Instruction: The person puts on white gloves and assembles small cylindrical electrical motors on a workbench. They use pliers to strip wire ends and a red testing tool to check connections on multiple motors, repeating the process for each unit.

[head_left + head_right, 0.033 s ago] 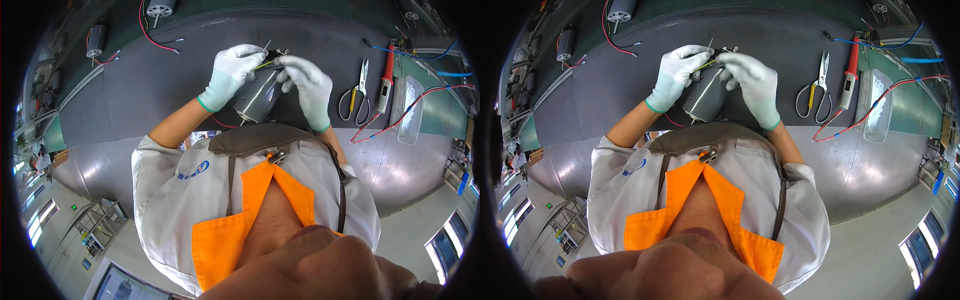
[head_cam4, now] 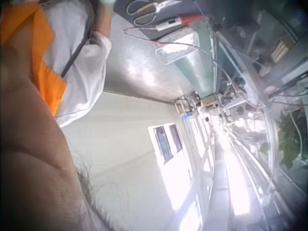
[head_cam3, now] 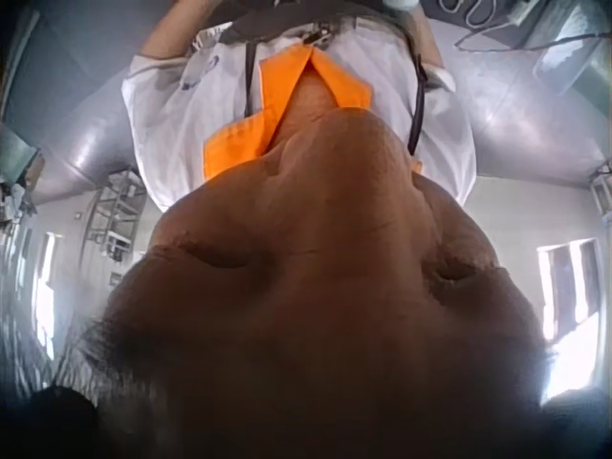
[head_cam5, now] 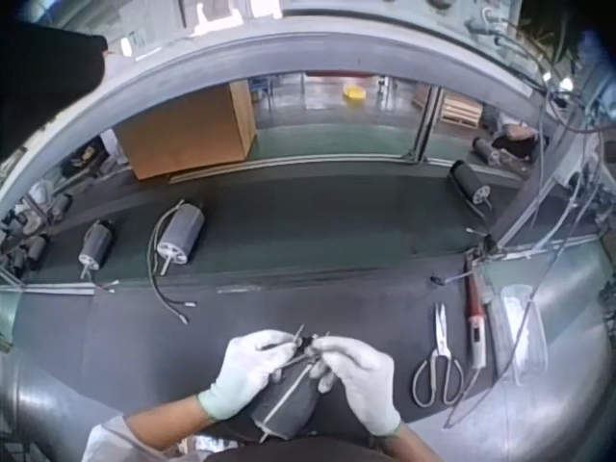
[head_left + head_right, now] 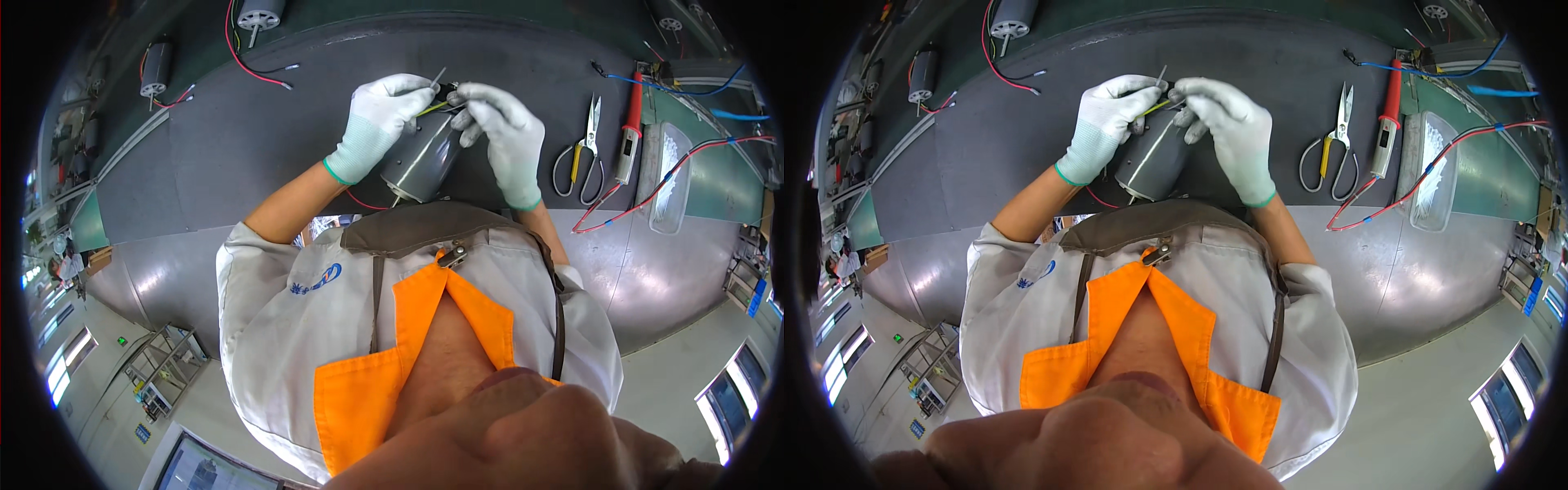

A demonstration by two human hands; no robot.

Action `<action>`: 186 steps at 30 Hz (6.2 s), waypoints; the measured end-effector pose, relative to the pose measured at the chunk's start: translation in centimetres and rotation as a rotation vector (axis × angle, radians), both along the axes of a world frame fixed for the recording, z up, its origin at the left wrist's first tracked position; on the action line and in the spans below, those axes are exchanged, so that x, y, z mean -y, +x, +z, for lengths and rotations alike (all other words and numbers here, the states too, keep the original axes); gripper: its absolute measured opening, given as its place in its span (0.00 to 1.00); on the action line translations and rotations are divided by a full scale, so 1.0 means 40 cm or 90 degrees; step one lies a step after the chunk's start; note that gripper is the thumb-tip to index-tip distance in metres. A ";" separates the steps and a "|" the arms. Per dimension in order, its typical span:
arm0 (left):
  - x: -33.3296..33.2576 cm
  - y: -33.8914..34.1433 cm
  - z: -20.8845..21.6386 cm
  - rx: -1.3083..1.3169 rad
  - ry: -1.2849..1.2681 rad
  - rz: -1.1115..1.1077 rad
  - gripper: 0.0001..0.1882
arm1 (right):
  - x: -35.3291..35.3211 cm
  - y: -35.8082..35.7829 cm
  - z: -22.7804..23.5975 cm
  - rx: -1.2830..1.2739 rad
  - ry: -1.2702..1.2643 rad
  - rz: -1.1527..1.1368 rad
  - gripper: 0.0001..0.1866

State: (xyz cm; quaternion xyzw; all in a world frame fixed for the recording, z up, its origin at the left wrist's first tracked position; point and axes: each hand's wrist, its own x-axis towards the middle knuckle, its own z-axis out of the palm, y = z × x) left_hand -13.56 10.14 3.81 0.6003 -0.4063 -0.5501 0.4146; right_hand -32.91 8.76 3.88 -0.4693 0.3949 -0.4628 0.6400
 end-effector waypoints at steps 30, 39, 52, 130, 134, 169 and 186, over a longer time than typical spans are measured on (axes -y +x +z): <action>0.008 -0.101 -0.020 0.061 -0.192 -0.038 0.18 | 0.070 -0.086 0.011 -0.408 -0.286 -0.043 0.08; -0.029 -0.115 -0.010 0.332 -0.336 -0.057 0.08 | 0.112 -0.145 -0.126 -0.270 -0.094 -0.254 0.06; 0.052 -0.095 -0.034 0.545 -0.559 -0.342 0.05 | 0.153 -0.121 -0.111 0.381 0.188 0.026 0.16; 0.139 0.042 -0.039 0.461 -0.573 0.216 0.26 | 0.200 0.053 -0.013 -0.248 -0.023 0.123 0.18; 0.421 0.253 -0.062 0.117 -0.170 0.112 0.25 | 0.233 0.127 0.061 -0.114 -0.119 0.072 0.24; -0.045 -0.014 0.096 -0.336 -0.092 0.086 0.23 | -0.131 0.051 0.101 0.022 0.003 -0.057 0.12; -0.049 -0.073 0.060 -0.479 -0.094 0.147 0.20 | -0.138 0.107 0.051 0.058 -0.045 -0.183 0.10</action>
